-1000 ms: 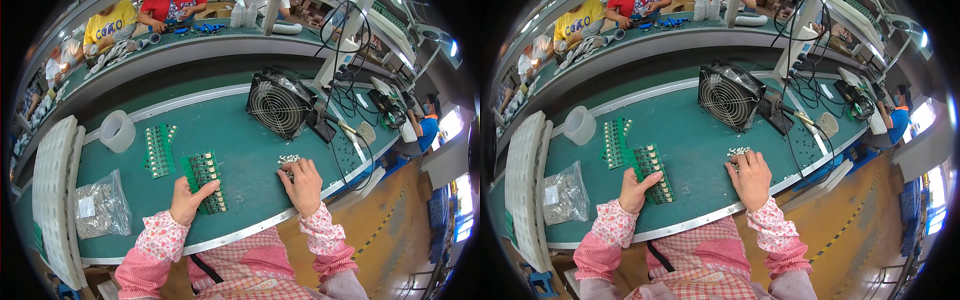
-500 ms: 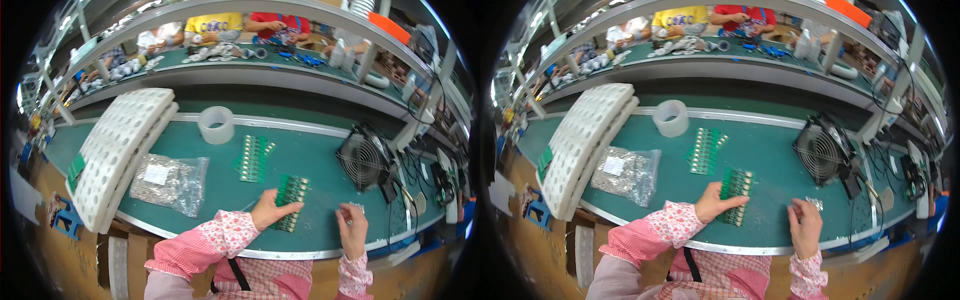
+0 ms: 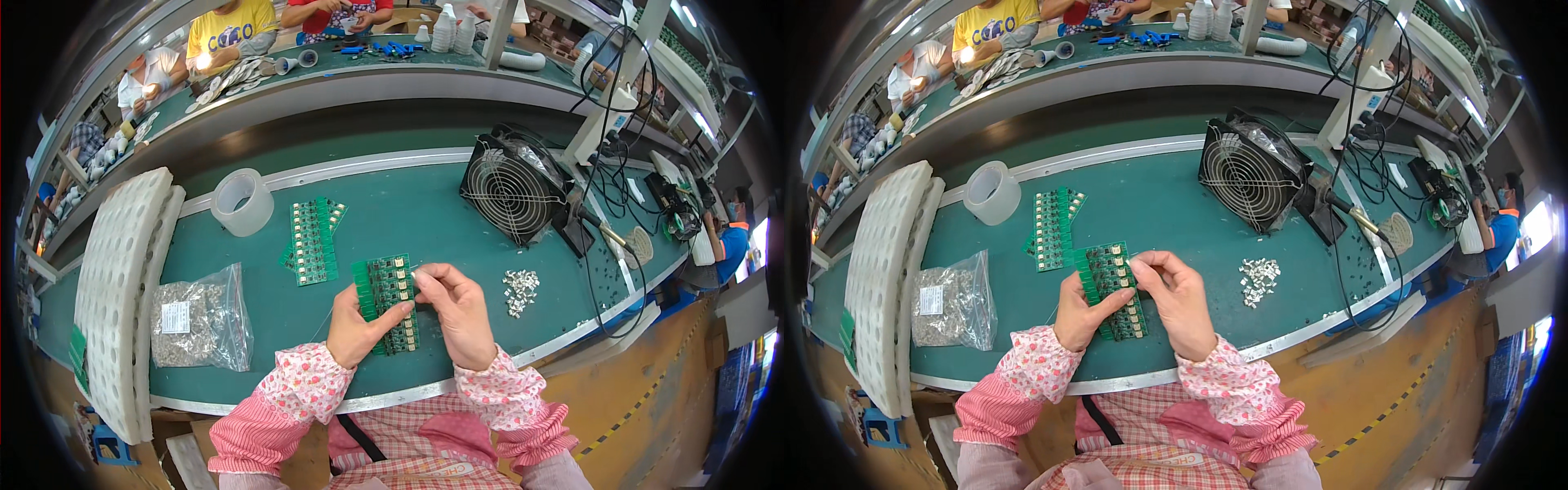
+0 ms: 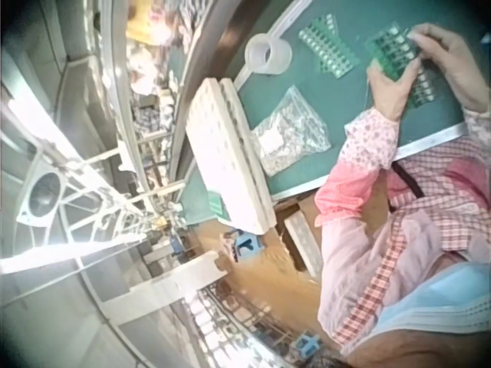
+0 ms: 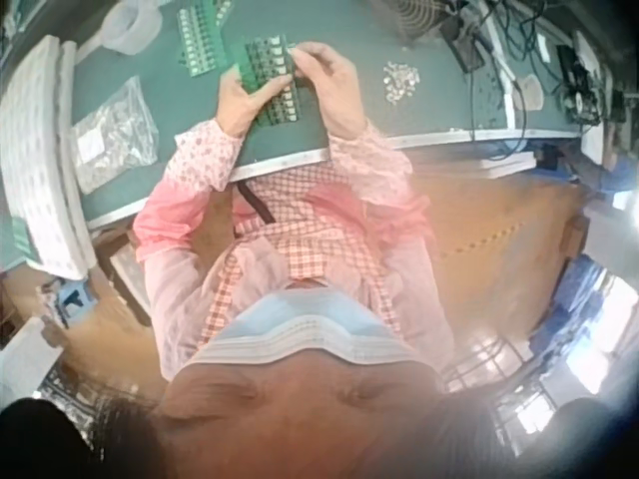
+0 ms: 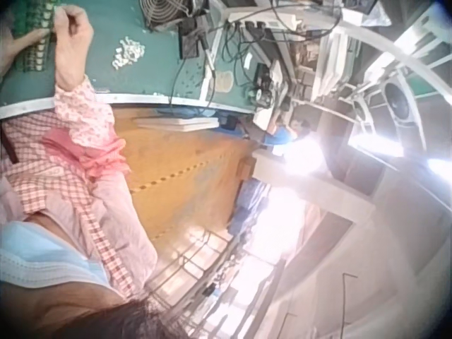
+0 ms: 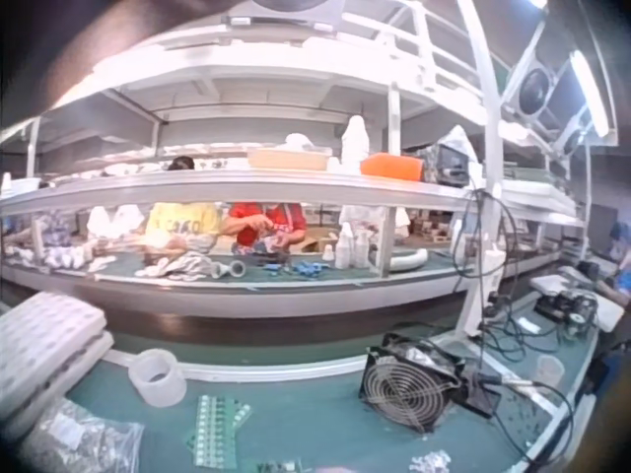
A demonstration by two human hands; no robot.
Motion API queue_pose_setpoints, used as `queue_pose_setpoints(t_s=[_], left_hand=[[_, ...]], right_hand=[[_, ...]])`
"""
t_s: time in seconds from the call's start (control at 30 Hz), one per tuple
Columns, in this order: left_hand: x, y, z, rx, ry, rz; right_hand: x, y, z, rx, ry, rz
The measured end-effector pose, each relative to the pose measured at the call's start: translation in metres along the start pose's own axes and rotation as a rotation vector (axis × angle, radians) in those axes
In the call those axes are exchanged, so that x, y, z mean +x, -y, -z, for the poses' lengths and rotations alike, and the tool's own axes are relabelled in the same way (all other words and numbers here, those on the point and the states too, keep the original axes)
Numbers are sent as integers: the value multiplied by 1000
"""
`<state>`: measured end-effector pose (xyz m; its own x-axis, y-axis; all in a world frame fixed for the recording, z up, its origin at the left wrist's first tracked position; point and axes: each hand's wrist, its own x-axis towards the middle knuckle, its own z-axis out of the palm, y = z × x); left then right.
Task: The person assembles electronic components onto printed circuit boards and solders them in place with a soldering iron and soldering wire, using pliers to manipulate components.
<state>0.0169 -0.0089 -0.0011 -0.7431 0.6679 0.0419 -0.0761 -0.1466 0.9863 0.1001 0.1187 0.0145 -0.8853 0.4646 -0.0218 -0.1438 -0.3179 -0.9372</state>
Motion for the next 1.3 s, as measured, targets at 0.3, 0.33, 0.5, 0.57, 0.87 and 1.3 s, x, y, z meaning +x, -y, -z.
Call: queue_pose_setpoints(t_s=[0.3,0.33,0.5,0.57,0.87,1.3], left_hand=[[2,-6,2,-4,-113,-69],[3,-6,3,3,-103,-95],[1,-10,-3,58,-140,-154],[0,-11,-4,110,-146,-165],[-2,-8,-6,194,-155,-228],[-7,-14,-12,297,-56,-237]], right_hand=[[6,-10,-19,164,-76,36],[6,-10,-21,166,-75,38],[5,-17,-27,280,-94,25],[4,-19,-28,289,-107,32],[1,-21,-30,282,-151,40],[-11,-25,-24,243,-212,77]])
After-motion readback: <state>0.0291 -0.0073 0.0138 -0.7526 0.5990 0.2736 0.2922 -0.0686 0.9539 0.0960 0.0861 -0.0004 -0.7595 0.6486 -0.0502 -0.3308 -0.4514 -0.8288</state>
